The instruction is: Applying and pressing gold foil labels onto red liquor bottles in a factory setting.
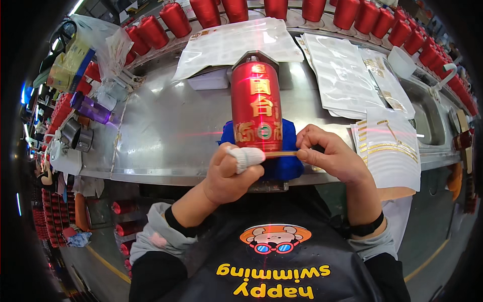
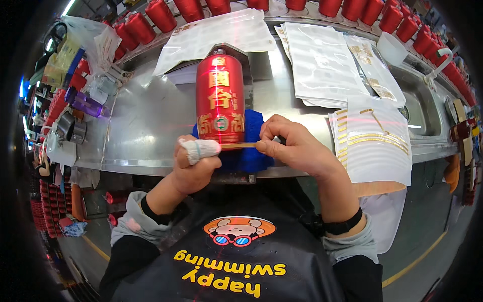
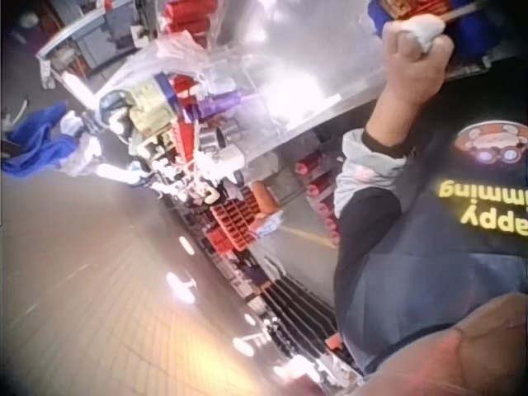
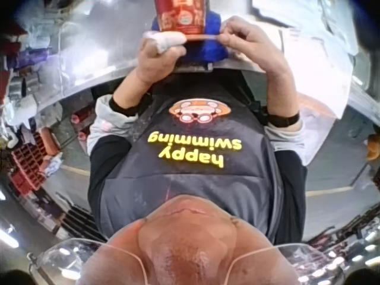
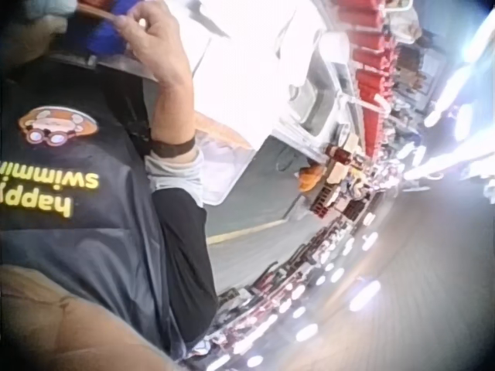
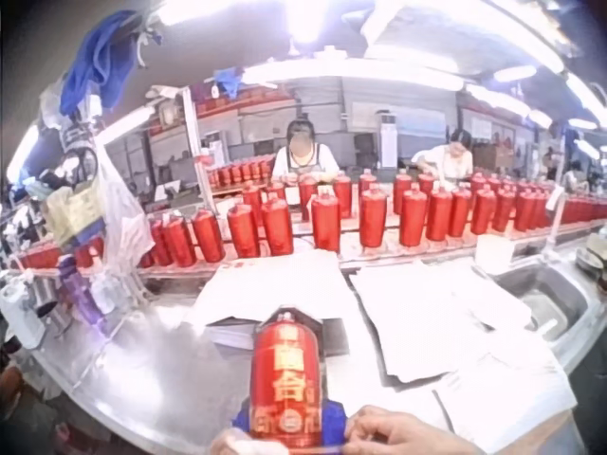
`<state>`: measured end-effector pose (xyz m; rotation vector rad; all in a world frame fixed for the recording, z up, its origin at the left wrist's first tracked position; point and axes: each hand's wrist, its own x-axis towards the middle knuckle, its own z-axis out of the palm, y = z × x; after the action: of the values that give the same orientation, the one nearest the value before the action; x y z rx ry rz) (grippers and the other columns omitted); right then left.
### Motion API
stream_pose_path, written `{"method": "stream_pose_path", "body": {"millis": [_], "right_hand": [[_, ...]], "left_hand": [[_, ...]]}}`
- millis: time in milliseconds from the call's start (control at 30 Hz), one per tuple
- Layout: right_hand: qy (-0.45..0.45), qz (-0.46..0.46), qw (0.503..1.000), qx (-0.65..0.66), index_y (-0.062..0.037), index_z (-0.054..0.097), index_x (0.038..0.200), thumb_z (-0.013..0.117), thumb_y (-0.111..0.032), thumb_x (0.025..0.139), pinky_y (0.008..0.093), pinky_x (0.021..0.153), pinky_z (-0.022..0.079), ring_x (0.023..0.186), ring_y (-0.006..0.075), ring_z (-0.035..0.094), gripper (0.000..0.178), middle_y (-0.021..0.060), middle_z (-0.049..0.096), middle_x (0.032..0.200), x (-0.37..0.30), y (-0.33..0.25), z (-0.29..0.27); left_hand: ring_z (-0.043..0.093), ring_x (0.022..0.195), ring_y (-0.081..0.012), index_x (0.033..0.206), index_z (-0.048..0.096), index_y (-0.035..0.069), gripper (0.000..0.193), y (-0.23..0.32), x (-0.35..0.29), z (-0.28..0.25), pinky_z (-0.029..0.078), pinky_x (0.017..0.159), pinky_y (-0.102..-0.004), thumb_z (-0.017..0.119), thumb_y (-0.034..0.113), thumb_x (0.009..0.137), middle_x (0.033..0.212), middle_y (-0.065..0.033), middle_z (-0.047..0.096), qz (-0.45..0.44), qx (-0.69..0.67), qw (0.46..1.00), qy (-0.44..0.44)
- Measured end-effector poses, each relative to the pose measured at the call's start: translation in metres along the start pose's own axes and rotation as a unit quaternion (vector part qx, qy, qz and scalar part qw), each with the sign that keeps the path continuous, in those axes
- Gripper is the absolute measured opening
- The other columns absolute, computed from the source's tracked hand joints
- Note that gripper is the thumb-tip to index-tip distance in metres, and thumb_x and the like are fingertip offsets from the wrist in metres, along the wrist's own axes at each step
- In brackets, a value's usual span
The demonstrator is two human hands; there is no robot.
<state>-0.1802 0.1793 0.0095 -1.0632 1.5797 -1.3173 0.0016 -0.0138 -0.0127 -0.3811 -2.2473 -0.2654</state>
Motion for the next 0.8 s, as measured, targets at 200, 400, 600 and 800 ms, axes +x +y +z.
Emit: {"method": "stream_pose_path", "body": {"millis": [200,400,600,800], "right_hand": [[-0.003,0.009,1.000,0.001,-0.0052,0.055,0.078,0.066,-0.021,0.090,0.0232,0.062,0.040,0.072,0.0081,0.046,0.023,0.0015,0.050,0.091,0.001,0.005,-0.004],[0.003,-0.014,1.000,-0.004,-0.0047,0.056,0.079,0.067,-0.020,0.090,0.0234,0.063,0.040,0.072,0.0080,0.046,0.022,0.0019,0.050,0.090,0.001,0.007,-0.004],[-0.010,-0.004,1.000,-0.004,-0.0043,0.056,0.079,0.067,-0.020,0.090,0.0226,0.062,0.040,0.073,0.0076,0.047,0.022,0.0016,0.050,0.091,0.001,0.007,-0.005],[-0.002,-0.006,1.000,0.010,-0.0040,0.055,0.079,0.067,-0.020,0.090,0.0227,0.063,0.040,0.074,0.0075,0.047,0.023,0.0015,0.050,0.091,0.000,0.007,-0.004]], "left_hand": [[0.051,0.088,-0.0212,0.076,0.066,0.015,0.022,-0.003,0.006,0.002,0.045,0.069,-0.0328,0.072,0.007,0.057,0.105,-0.0008,0.059,0.058,0.020,0.998,-0.018],[0.055,0.085,-0.0227,0.076,0.066,0.013,0.023,-0.007,0.000,0.004,0.045,0.068,-0.0341,0.075,0.006,0.055,0.106,-0.0047,0.061,0.086,-0.026,0.996,-0.011],[0.055,0.084,-0.0232,0.079,0.067,0.013,0.028,-0.001,0.003,-0.001,0.045,0.068,-0.0346,0.076,0.006,0.053,0.107,-0.0042,0.061,0.030,-0.006,0.999,0.008],[0.053,0.079,-0.0236,0.079,0.067,0.013,0.028,-0.008,0.021,0.001,0.043,0.065,-0.0340,0.074,0.008,0.052,0.107,-0.0037,0.061,0.144,0.006,0.987,-0.073]]}}
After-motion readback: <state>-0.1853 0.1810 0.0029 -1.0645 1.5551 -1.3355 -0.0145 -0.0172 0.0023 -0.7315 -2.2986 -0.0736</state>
